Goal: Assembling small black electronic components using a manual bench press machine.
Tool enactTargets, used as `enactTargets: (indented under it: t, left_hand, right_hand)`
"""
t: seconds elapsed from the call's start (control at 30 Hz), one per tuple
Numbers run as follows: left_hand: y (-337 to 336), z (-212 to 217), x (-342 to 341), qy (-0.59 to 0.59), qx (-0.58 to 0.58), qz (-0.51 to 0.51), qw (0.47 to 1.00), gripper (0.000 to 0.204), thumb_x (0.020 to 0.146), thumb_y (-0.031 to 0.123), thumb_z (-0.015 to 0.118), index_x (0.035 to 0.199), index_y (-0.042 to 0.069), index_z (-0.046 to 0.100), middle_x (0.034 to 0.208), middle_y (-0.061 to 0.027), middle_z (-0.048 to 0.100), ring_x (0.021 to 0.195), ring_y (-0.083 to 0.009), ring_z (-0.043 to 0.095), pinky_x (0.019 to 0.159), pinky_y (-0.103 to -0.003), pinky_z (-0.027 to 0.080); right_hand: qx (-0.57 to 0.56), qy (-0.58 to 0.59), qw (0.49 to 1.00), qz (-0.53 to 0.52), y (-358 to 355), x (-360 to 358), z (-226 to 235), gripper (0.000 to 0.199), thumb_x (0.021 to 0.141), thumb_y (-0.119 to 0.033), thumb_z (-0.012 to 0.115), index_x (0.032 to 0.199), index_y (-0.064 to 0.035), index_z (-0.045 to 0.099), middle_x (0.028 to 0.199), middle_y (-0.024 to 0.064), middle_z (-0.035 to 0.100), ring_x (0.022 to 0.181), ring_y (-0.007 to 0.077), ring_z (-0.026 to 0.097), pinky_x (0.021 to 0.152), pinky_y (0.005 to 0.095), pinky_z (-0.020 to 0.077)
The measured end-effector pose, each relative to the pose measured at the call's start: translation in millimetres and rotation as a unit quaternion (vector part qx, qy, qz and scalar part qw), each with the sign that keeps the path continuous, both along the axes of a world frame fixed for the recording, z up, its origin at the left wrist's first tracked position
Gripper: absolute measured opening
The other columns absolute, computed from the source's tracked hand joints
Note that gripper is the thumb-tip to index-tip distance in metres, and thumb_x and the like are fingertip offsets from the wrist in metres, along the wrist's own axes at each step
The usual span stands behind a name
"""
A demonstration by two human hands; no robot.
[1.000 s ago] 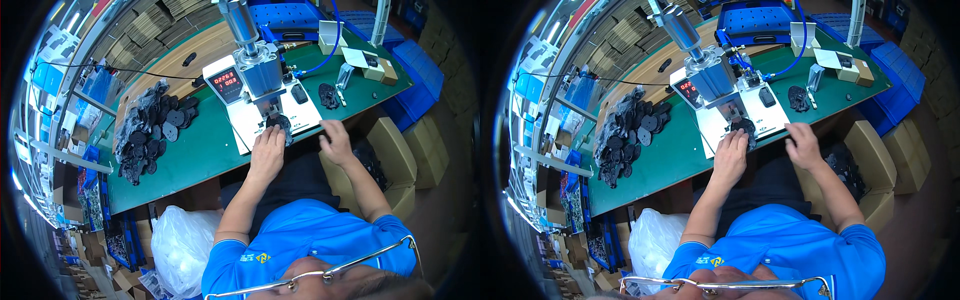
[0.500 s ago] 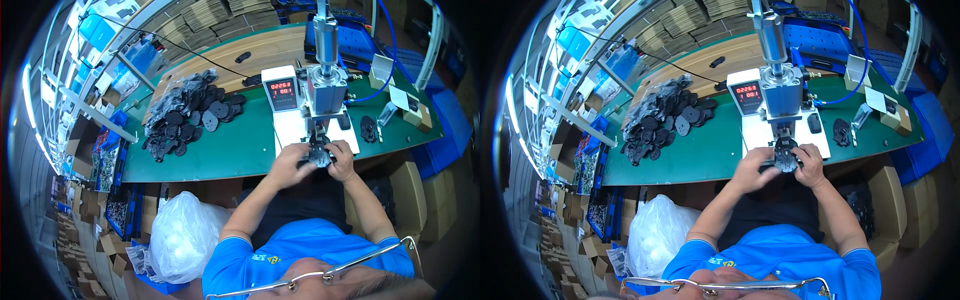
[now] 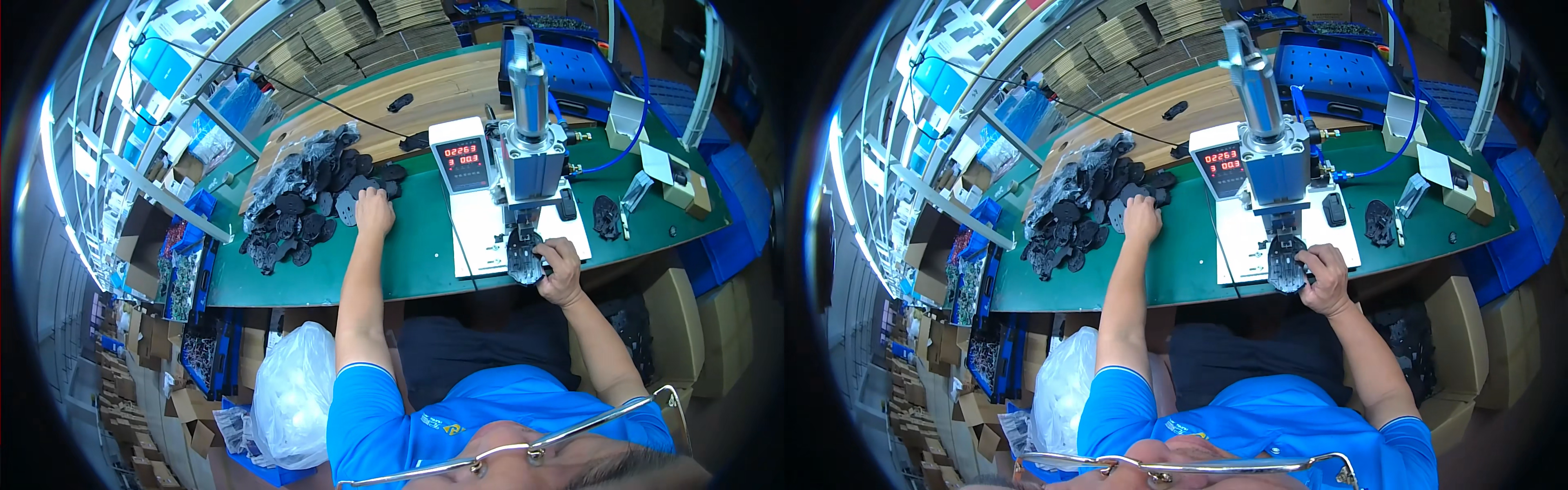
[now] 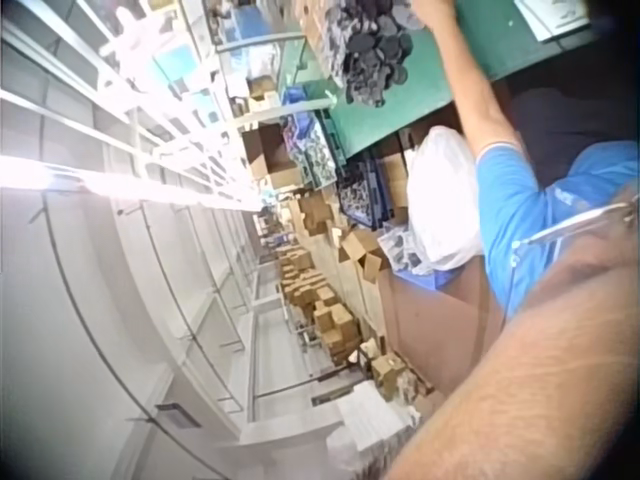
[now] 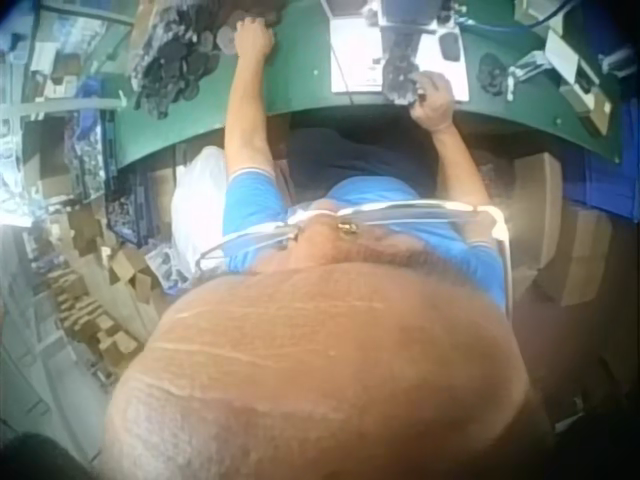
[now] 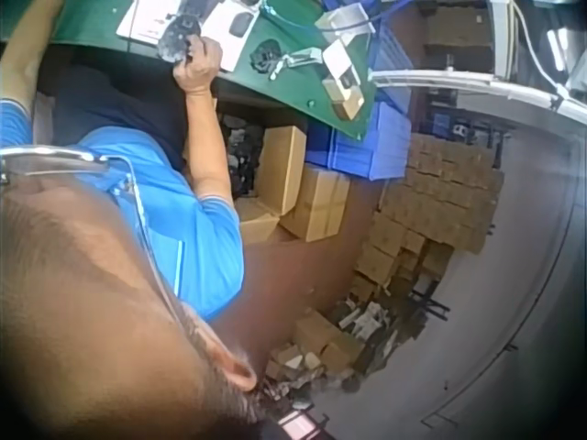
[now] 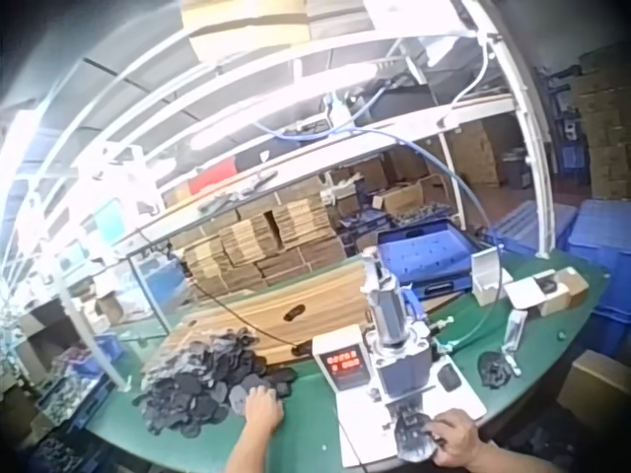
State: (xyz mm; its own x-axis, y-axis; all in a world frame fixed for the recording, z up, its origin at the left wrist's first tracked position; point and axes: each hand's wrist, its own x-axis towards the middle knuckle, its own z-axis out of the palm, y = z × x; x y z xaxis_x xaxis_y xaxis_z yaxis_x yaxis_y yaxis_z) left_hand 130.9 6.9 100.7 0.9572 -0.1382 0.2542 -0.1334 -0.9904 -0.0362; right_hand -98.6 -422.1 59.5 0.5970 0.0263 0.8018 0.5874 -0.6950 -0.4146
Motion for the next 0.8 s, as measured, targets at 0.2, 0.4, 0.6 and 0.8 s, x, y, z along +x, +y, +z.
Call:
enactTargets:
  t: [0.2,0.4,0.6,0.8]
  left_hand:
    - [-2.5,-18.7,-54.6,-0.207,-0.082,-0.125,0.967,0.021,0.109,0.019,0.071,0.122,0.003,0.073,0.122,-0.0169,0.073,0.118,-0.0402,0.068,0.102,-0.054,0.057]
    - [-11.1,-16.3,-105.7,-0.085,-0.812,0.058,0.574,0.039,0.127,0.042,0.048,0.131,0.008,0.066,0.129,-0.0089,0.077,0.103,-0.0268,0.077,0.069,-0.044,0.058]
    - [7.6,-34.3,-147.7,-0.032,-0.877,0.022,0.479,0.043,0.124,0.046,0.057,0.134,0.006,0.067,0.125,-0.0085,0.081,0.097,-0.0211,0.076,0.069,-0.035,0.055]
    - [-52.8,-2.9,-184.1,0.084,-0.848,-0.088,0.515,0.042,0.107,-0.002,0.074,0.147,0.002,0.061,0.125,-0.0085,0.077,0.099,-0.0151,0.075,0.071,-0.026,0.055]
  right_hand:
    - [-0.006,0.001,1.0,0.003,0.1,-1.5,1.4,0.032,0.08,-0.019,0.076,0.108,-0.004,0.079,0.103,0.0163,0.07,0.094,0.0396,0.069,0.085,0.0489,0.0549]
    - [-0.003,0.006,1.0,-0.013,-2.4,-4.8,1.1,0.033,0.079,-0.017,0.078,0.109,-0.0044,0.079,0.104,0.0164,0.071,0.095,0.0397,0.069,0.086,0.0493,0.0554]
    - [-0.003,-0.004,1.0,0.001,0.3,0.7,-3.0,0.039,0.073,-0.006,0.08,0.112,-0.0069,0.08,0.106,0.0143,0.071,0.096,0.0387,0.07,0.086,0.0492,0.0561]
    - [-0.002,-0.002,1.0,0.003,-2.9,-4.2,1.7,0.04,0.072,-0.001,0.082,0.111,-0.0071,0.08,0.106,0.0124,0.072,0.093,0.0364,0.07,0.085,0.0475,0.0556]
